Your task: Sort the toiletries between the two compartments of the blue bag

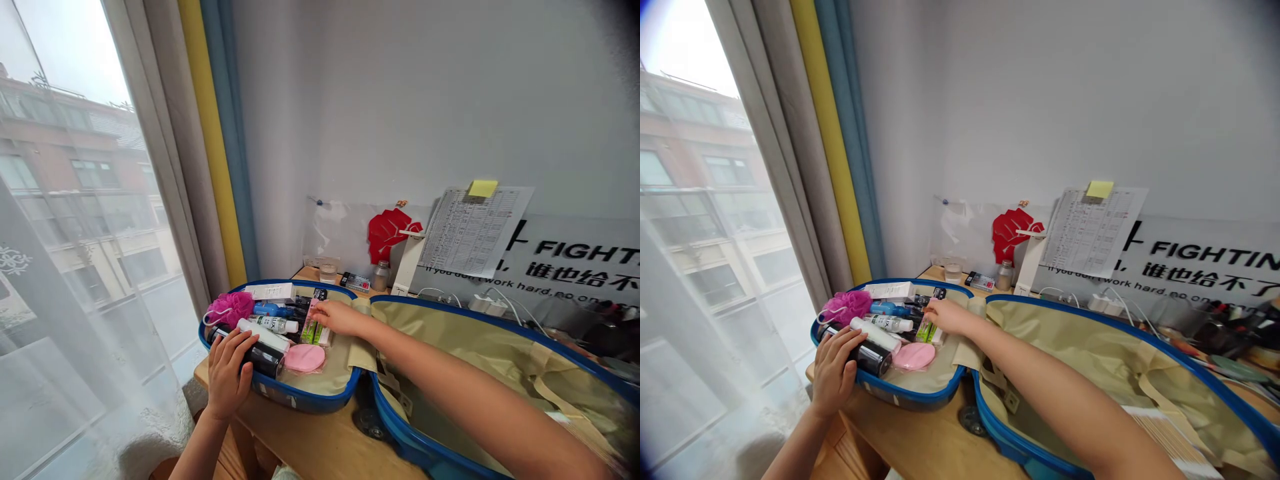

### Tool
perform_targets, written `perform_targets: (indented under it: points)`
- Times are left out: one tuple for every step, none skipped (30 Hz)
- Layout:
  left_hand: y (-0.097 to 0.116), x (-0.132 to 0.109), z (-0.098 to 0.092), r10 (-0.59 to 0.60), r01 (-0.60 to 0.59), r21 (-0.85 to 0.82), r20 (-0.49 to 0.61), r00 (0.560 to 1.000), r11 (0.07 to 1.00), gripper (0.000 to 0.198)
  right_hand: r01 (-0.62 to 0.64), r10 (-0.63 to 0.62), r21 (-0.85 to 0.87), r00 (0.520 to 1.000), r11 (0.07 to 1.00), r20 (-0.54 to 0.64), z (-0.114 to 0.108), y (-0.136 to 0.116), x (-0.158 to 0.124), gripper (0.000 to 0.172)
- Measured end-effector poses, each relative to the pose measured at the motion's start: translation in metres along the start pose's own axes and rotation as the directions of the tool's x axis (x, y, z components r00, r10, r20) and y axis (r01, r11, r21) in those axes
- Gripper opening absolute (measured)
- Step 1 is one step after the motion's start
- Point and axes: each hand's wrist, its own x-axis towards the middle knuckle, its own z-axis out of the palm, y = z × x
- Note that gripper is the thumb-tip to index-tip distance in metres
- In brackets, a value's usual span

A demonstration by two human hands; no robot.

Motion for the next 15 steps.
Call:
perform_targets:
  points:
    - [0.0,0.0,0.0,-0.002,0.002,0.0,0.001,1.0,1.0,0.039,-0.005,0.005,0.004,1.0,1.0,-0.013,-0.004,0.002,-0.003,0.034]
    - [0.0,0.0,0.0,-0.006,0.006,0.0,0.002,1.0,1.0,0.039,-0.01,0.01,0.005,1.0,1.0,-0.018,-0.007,0.004,-0.007,0.034]
    - [0.0,-0.001,0.0,-0.009,0.009,0.002,0.004,1.0,1.0,0.039,-0.014,0.014,0.002,1.0,1.0,-0.016,-0.009,0.006,-0.01,0.033]
    - [-0.001,-0.001,0.0,-0.011,0.011,0.003,0.006,1.0,1.0,0.039,-0.016,0.016,-0.004,1.0,1.0,-0.005,-0.01,0.007,-0.013,0.032]
    - [-0.001,-0.001,0.0,-0.012,0.012,0.004,0.008,1.0,1.0,0.04,-0.016,0.016,-0.012,1.0,1.0,0.008,-0.01,0.008,-0.015,0.031]
    - [-0.001,-0.002,0.0,-0.014,0.014,0.004,0.009,1.0,1.0,0.04,-0.015,0.016,-0.024,1.0,1.0,0.02,-0.01,0.008,-0.016,0.031]
    - [-0.001,-0.002,0.0,-0.017,0.017,0.004,0.012,1.0,1.0,0.04,-0.016,0.017,-0.039,0.999,0.999,0.029,-0.008,0.007,-0.016,0.03]
    - [-0.001,-0.002,0.0,-0.02,0.02,0.004,0.012,1.0,1.0,0.04,-0.018,0.02,-0.056,0.999,0.998,0.034,-0.007,0.006,-0.016,0.03]
    - [-0.001,-0.002,0.0,-0.023,0.023,0.005,0.012,1.0,1.0,0.04,-0.024,0.026,-0.076,0.999,0.997,0.036,-0.004,0.004,-0.015,0.03]
    - [-0.001,-0.001,0.0,-0.024,0.024,0.005,0.012,1.0,1.0,0.04,-0.031,0.034,-0.097,0.999,0.995,0.035,-0.002,0.001,-0.014,0.031]
    - [-0.001,-0.001,0.001,-0.023,0.023,0.005,0.011,1.0,1.0,0.04,-0.038,0.043,-0.118,0.998,0.992,0.035,0.001,-0.002,-0.012,0.031]
    - [-0.001,-0.001,0.001,-0.021,0.021,0.005,0.01,1.0,1.0,0.04,-0.044,0.05,-0.137,0.998,0.99,0.037,0.004,-0.006,-0.01,0.031]
    - [-0.001,-0.001,0.001,-0.017,0.017,0.005,0.009,1.0,1.0,0.039,-0.05,0.056,-0.154,0.998,0.987,0.04,0.007,-0.009,-0.008,0.032]
    - [-0.001,-0.001,0.001,-0.015,0.015,0.005,0.006,1.0,1.0,0.039,-0.054,0.063,-0.17,0.997,0.984,0.044,0.01,-0.013,-0.007,0.032]
    - [-0.001,-0.001,0.0,-0.014,0.014,0.005,0.005,1.0,1.0,0.039,-0.059,0.069,-0.185,0.996,0.981,0.05,0.013,-0.017,-0.006,0.032]
